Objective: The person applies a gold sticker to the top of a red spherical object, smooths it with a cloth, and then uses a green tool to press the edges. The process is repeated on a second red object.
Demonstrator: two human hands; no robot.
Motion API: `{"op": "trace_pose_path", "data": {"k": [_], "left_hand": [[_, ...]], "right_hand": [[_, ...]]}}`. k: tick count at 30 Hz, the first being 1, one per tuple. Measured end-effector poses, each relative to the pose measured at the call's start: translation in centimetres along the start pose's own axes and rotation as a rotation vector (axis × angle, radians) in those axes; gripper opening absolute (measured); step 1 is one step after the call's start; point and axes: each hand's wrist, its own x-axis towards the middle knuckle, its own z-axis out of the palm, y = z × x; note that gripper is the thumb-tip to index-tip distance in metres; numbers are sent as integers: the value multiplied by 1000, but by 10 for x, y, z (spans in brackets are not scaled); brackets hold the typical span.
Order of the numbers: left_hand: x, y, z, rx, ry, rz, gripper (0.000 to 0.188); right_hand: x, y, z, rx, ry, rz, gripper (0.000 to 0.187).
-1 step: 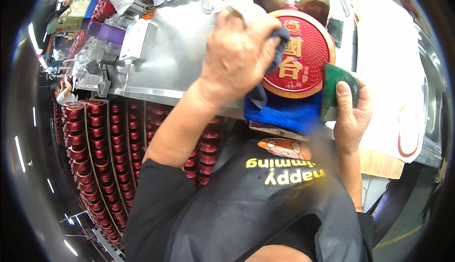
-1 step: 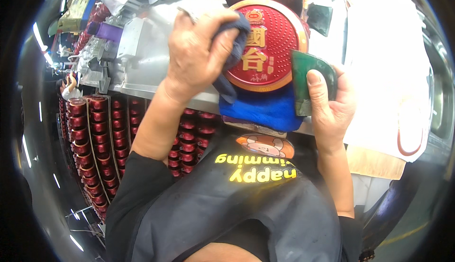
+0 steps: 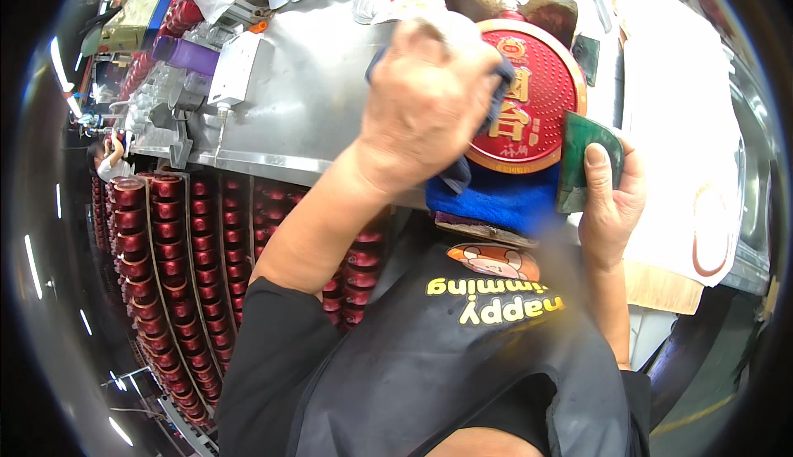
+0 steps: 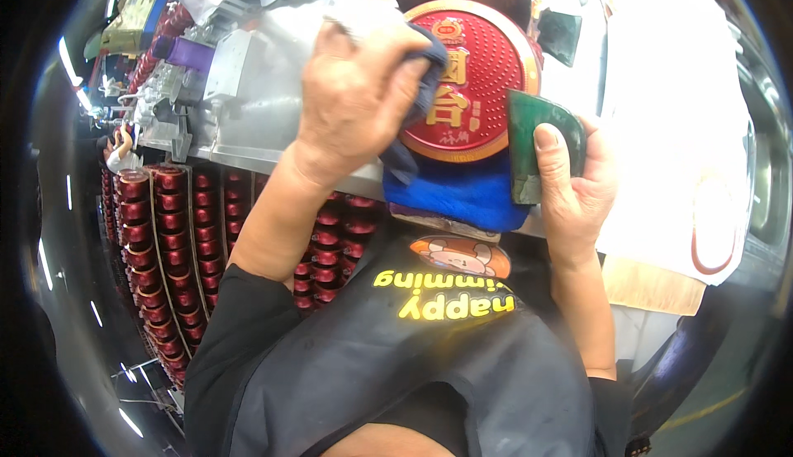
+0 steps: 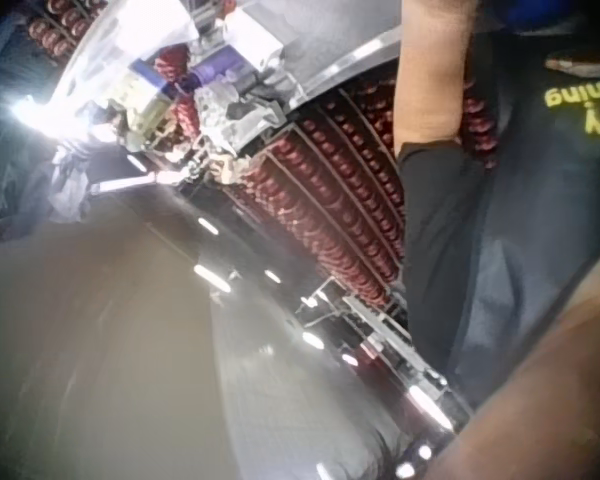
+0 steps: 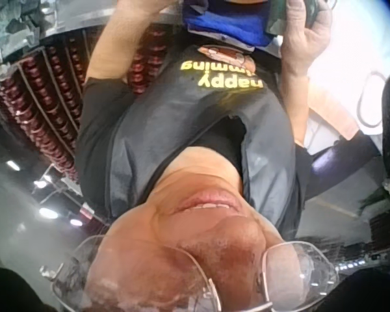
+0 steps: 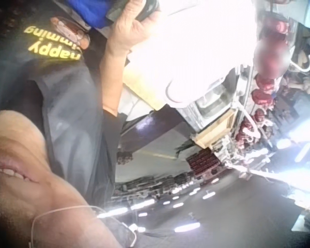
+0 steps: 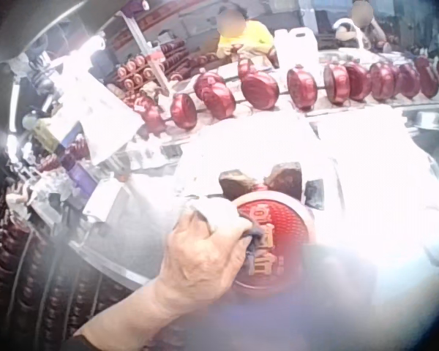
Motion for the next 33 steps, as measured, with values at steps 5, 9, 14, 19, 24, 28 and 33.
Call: {"op": "trace_pose_path", "data": {"k": [5,9,14,19,24,28,33], "left_hand": [[23,14,16,12,-99,168,16],[30,1,2,-81,-129,147,14],[21,19,1,27,-179,96,20],[16,30,3,-39,-170,158,13],[9,22,-9,-48,-161,88,11],[8,41,0,13,-203,190,7],[-7,36,-8,-59,-203,201,11]], "right_hand": [[0,1,6,-4,0,26,24],[0,3,7,21,-8,69,25],[2,11,7,-81,-4,49,27],[1,13,5,-45,-38,44,28],[2,11,6,-47,-32,36,29],[3,11,7,-20,-36,17,30],[4,7,5,-41,-67,17,31]]}}
